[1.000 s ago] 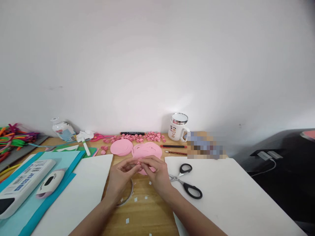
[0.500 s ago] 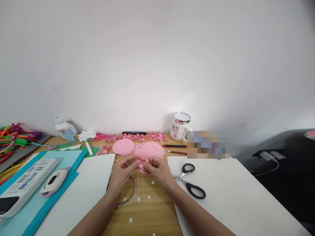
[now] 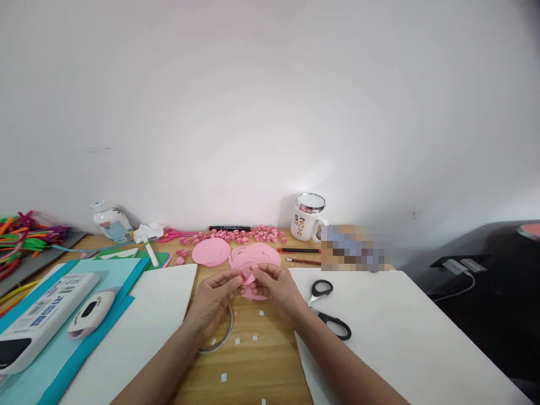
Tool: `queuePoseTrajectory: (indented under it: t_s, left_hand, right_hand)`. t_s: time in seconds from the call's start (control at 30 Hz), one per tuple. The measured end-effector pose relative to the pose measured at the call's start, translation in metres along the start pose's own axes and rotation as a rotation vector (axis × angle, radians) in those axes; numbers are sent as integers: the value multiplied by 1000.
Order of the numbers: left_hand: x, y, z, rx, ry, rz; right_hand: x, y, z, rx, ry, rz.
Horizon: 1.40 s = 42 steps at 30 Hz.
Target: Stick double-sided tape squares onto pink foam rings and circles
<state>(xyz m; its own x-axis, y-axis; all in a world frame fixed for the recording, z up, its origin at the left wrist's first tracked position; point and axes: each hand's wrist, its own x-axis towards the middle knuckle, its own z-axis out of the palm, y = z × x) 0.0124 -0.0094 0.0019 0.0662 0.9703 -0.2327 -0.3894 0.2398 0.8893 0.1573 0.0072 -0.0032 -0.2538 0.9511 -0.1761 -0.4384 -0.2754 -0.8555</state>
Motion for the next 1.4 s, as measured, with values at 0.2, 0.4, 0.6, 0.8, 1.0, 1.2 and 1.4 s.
queuePoseTrajectory:
  t_s: [0.2, 0.4, 0.6, 0.8, 1.0, 1.2, 1.4]
  left_hand:
    - [1, -1, 2, -96, -18, -1]
    - [1, -2, 3, -120, -31, -12]
    - [-2, 2, 5, -47, -55, 8]
    - [-1, 2, 3, -16, -48, 28]
    - [-1, 1, 1, 59, -21, 25]
    - [-4, 4, 4, 183, -20, 35]
    - [-7, 7, 9, 235, 8, 90]
  right_hand:
    - [-1, 7, 0, 3, -122, 10]
    - [-2, 9, -2, -13, -132, 4]
    - [-4, 5, 2, -42, -142, 28]
    - [-4, -1, 3, -133, -121, 9]
    - [1, 1, -6, -112, -109, -27]
    - [0, -2, -3, -145, -78, -82]
    - [-1, 0, -2, -113, -97, -111]
